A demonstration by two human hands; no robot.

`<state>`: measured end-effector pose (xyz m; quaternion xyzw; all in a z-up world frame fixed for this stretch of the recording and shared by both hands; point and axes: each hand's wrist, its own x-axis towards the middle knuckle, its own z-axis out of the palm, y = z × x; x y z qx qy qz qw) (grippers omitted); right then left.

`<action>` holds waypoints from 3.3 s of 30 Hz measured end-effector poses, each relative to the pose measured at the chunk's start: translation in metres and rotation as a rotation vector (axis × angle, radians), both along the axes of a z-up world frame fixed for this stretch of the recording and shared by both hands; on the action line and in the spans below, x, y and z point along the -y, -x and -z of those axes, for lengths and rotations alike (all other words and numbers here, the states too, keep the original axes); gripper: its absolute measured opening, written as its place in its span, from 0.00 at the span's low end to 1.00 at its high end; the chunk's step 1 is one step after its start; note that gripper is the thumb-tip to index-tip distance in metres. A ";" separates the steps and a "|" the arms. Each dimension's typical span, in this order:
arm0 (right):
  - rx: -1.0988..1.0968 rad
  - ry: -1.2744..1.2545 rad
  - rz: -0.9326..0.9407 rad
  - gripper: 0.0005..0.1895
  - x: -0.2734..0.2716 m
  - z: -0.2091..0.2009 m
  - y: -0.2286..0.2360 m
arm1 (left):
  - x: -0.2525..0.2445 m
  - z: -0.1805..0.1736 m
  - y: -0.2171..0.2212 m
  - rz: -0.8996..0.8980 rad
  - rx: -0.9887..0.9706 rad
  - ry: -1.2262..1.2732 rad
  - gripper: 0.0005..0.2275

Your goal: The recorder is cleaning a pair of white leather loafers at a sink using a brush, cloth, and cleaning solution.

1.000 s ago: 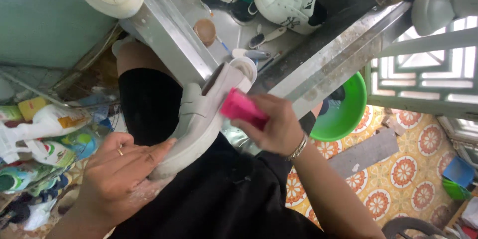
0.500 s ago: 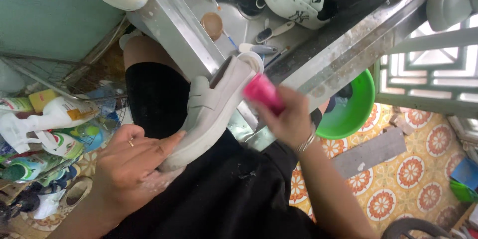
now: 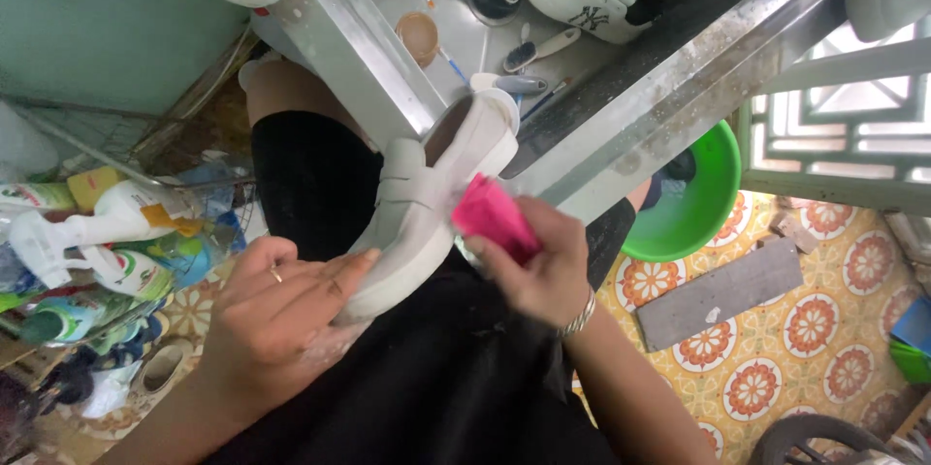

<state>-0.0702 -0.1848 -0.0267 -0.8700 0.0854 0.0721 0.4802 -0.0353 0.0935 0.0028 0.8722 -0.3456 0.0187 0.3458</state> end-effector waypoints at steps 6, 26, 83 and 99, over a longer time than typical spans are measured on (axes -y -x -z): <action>0.252 -0.182 -0.184 0.22 -0.014 -0.027 0.005 | 0.002 -0.005 -0.003 0.035 -0.005 0.007 0.21; 0.204 0.060 0.033 0.11 0.042 0.042 -0.033 | -0.009 0.000 -0.018 0.047 -0.004 0.006 0.20; 0.099 -1.127 0.668 0.17 0.035 0.110 -0.065 | 0.117 0.073 -0.070 0.374 0.241 -0.368 0.21; 0.478 -0.306 0.497 0.32 0.064 0.016 0.064 | 0.156 -0.009 -0.064 0.261 -0.110 0.350 0.30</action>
